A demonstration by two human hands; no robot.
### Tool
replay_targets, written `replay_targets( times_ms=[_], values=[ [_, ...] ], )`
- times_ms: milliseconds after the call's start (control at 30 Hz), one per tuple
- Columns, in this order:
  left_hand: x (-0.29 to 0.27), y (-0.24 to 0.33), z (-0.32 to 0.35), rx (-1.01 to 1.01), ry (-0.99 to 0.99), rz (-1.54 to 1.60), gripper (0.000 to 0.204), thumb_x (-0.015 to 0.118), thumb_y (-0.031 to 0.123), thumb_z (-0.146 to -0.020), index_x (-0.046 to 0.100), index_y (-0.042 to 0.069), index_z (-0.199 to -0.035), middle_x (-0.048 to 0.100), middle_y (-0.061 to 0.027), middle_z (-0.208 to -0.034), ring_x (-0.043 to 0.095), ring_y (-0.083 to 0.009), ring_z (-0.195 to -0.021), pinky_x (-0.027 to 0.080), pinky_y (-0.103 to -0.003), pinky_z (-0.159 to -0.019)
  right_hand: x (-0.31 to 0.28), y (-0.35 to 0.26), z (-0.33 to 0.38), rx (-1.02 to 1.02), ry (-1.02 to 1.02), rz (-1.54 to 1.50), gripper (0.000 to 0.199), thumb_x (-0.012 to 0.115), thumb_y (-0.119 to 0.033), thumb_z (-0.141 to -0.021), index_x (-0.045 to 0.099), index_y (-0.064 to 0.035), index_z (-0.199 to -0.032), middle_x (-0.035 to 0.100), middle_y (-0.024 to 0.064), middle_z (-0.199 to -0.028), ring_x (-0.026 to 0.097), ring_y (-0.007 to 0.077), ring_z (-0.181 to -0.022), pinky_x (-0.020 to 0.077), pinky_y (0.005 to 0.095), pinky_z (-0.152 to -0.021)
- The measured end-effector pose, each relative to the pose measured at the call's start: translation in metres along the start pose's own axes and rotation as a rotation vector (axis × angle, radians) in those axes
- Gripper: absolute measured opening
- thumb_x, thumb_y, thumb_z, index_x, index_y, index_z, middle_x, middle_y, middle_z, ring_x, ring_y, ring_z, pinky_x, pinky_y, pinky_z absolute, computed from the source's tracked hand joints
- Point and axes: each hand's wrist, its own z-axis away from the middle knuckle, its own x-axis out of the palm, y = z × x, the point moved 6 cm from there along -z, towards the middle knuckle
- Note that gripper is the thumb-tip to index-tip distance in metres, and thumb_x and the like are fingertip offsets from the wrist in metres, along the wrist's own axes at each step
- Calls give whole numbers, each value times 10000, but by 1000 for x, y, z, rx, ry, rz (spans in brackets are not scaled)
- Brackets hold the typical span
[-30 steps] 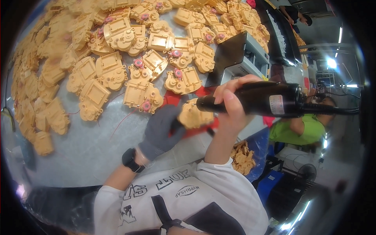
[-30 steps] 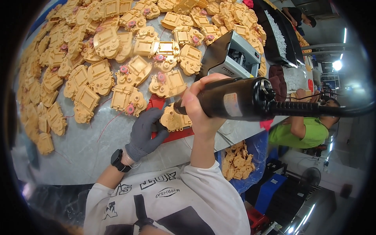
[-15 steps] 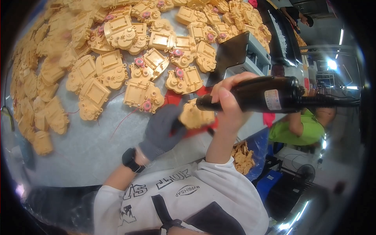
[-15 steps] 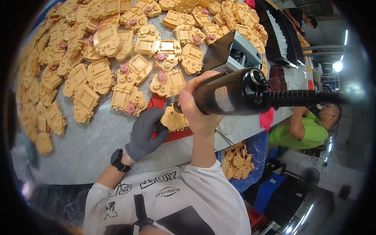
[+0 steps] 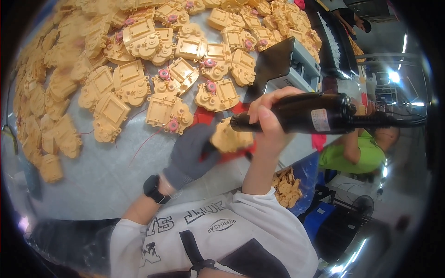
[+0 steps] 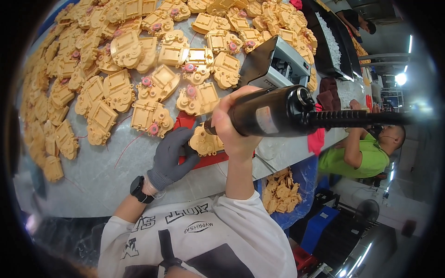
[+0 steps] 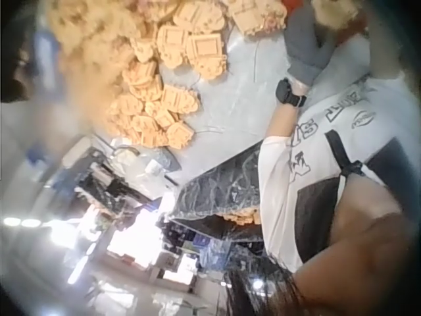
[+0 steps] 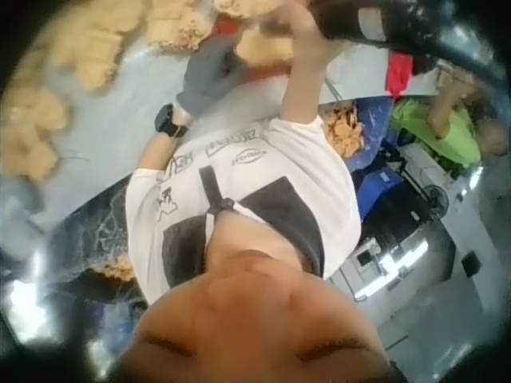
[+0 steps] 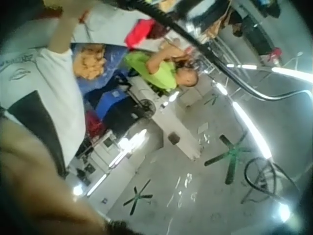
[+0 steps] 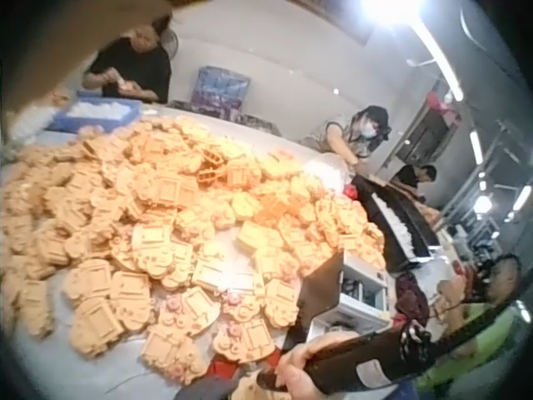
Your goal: The person picks up plastic toy casings from a pile and fastens them by driving screws with an electric screwdriver.
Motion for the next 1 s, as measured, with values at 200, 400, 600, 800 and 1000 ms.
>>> replay_targets(
  times_ms=[200,400,600,800,1000],
  values=[
    [1,12,-9,-11,17,-23,581,668,183,-687,434,-5,-1185,516,-184,-1096,517,-330,-992,418,-384,-838,-49,-25,11,-60,195,-185,395,490,-51,-685,426,-19,-1073,467,60,-714,469,167,-551,409,324,-581],
    [24,-15,-22,-447,-41,178,634,675,244,-686,416,3,-1212,535,-145,-1089,527,-234,-1010,426,-315,-863,-100,-59,39,-138,407,-149,380,492,-87,-703,424,-43,-1074,446,45,-687,460,155,-552,400,307,-592],
    [-26,18,-17,-508,218,1226,481,513,236,-825,380,42,-1245,505,-123,-1142,538,-219,-1001,457,-318,-829,-125,-70,58,-175,547,-123,349,488,-122,-725,411,-31,-1053,413,28,-692,433,134,-555,371,282,-566],
    [-60,46,0,-568,377,1695,538,447,278,-878,276,44,-1330,391,-148,-1286,394,-300,-1181,372,-427,-949,-118,-58,63,-99,487,-151,367,481,-116,-732,392,-26,-1077,420,35,-696,437,140,-557,370,288,-587],
    [-68,54,22,-769,511,1895,441,450,429,-863,531,47,-1068,611,-151,-886,598,-288,-805,386,-507,-896,-106,-53,62,-63,395,-185,376,490,-102,-724,401,-18,-1080,429,37,-717,442,142,-580,373,299,-599]
  ],
)
